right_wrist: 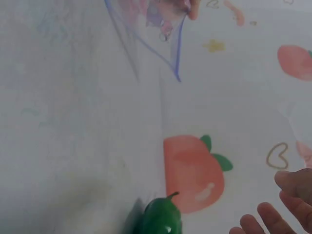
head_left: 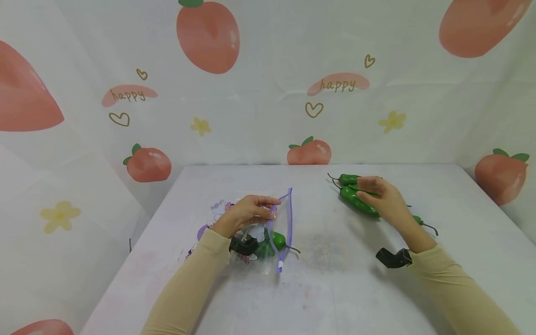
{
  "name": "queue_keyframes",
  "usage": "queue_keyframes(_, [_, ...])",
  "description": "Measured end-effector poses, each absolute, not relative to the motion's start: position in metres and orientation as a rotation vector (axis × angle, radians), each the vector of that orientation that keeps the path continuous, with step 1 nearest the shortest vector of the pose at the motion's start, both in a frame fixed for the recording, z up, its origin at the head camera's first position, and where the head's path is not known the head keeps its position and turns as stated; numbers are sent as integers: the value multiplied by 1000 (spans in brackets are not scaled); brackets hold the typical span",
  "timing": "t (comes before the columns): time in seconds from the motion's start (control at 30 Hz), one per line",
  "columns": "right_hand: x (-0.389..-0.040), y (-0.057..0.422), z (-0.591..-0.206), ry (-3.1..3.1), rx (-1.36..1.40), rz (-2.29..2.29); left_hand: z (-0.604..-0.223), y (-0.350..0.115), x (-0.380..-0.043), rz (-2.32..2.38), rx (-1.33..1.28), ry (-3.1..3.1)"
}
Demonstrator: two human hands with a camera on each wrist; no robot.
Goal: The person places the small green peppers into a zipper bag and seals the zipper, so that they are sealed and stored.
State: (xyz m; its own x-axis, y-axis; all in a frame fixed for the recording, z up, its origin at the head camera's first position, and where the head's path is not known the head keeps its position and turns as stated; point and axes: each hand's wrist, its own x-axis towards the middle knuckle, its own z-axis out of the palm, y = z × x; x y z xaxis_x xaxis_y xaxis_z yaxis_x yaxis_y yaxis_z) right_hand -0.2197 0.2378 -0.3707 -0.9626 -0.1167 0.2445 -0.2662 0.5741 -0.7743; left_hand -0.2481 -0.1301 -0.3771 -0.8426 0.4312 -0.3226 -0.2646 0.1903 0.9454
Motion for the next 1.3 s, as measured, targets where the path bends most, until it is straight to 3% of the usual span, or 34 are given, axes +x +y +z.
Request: queue_keyframes(1.3, [-262,248,-403,-3008,279,1216,-379,-131,-250,1706,140,1933])
